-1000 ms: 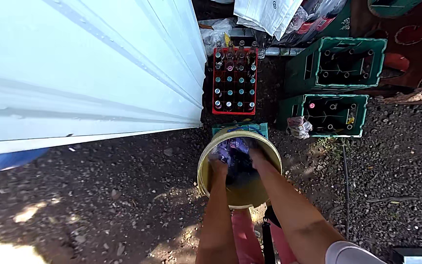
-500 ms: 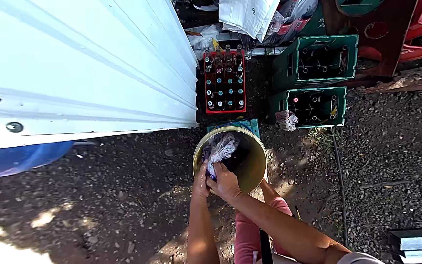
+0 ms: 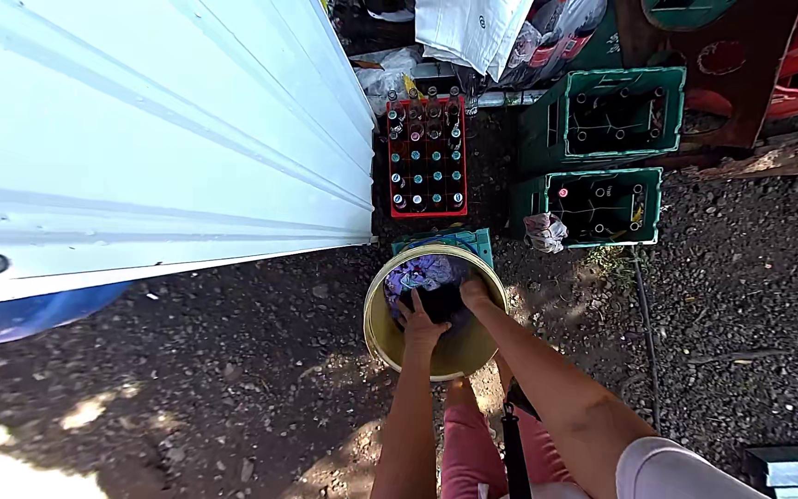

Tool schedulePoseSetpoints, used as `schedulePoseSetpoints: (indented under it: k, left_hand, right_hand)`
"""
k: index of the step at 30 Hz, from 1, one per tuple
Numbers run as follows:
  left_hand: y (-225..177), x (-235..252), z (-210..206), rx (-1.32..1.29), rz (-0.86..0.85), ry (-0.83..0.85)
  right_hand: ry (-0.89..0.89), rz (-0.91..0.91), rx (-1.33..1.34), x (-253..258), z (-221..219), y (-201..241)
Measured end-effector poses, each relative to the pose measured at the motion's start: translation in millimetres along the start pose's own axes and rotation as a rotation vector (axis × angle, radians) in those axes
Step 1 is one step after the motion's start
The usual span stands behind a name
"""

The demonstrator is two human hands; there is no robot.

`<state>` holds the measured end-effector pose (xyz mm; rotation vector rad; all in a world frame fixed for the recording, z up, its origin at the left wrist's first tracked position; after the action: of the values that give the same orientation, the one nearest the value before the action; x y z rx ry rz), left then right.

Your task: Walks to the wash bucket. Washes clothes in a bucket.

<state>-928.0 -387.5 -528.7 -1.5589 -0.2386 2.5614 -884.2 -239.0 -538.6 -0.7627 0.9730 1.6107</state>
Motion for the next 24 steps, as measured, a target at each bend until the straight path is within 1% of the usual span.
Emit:
schedulePoseSetpoints:
  k: [3,5,6,8,9,11,13,16,17,18,19,21,22,24]
  left_hand:
    - [14.6,41.5,-20.4,0.103,0.097,0.044]
    - [19.3,59.7,-19.1,0.14,0.123,0.099]
    - [23.3,64.1,-16.7,0.136,0.124,0.114]
    - [30.3,70.1,-10.9,0.111,0.122,0.139]
    - [32.3,72.5,-9.5,0.108,0.119,0.161]
    - [30.4,73.3,-8.4,0.144,0.118,0.229]
    - [28.5,74.5,-11.1,0.195,0.173,0.274]
    - [29.2,78.6,-15.8,0.281,0.204,0.356]
    - [26.5,75.3,-12.5,0.293,0.203,0.389]
    - [23.9,70.4,-9.5,0.298,0.198,0.415]
    - [23.0,67.2,-7.9,0.3,0.185,0.429]
    - [23.5,62.5,-5.1,0.298,0.154,0.428]
    - [22.4,58.6,-2.5,0.296,0.134,0.413]
    - [22.4,53.2,3.0,0.225,0.105,0.318]
  right_hand:
    - [-0.16,-0.026,0.187,34.7,-24.3,-8.6]
    - [-0.244,-0.067,0.257,54.5,-40.0,-10.3]
    - [-0.254,-0.09,0.278,61.9,-48.0,-12.3]
    - [-0.197,-0.156,0.428,71.1,-56.5,-13.3]
    - [-0.151,-0.197,0.544,72.3,-57.1,-13.5]
    - [-0.088,-0.236,0.669,73.1,-53.7,-12.7]
    - [-0.036,-0.21,0.603,75.1,-47.8,-7.3]
    - [0.089,-0.079,-0.029,90.2,-42.1,-0.9]
    - [0.125,-0.045,-0.154,91.0,-39.5,3.0]
    - [0.136,-0.021,-0.151,90.3,-38.7,5.0]
    - [0.135,-0.019,-0.021,88.8,-39.9,4.4]
    - [0.063,-0.069,0.394,85.7,-45.6,6.6]
    - [0.038,-0.081,0.519,82.9,-48.2,6.5]
    - [-0.01,-0.027,0.637,70.1,-49.7,8.2]
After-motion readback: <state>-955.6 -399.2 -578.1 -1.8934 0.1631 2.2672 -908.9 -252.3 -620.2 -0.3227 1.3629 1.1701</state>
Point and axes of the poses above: each hand's wrist, its own x-axis towards the middle knuckle, its own z-axis out of the back of the hand, y = z × x, the point moved 2 cm from there along x, towards the middle knuckle, and after that the axes turned 4 degrees about -z, right-handed, at the moved point
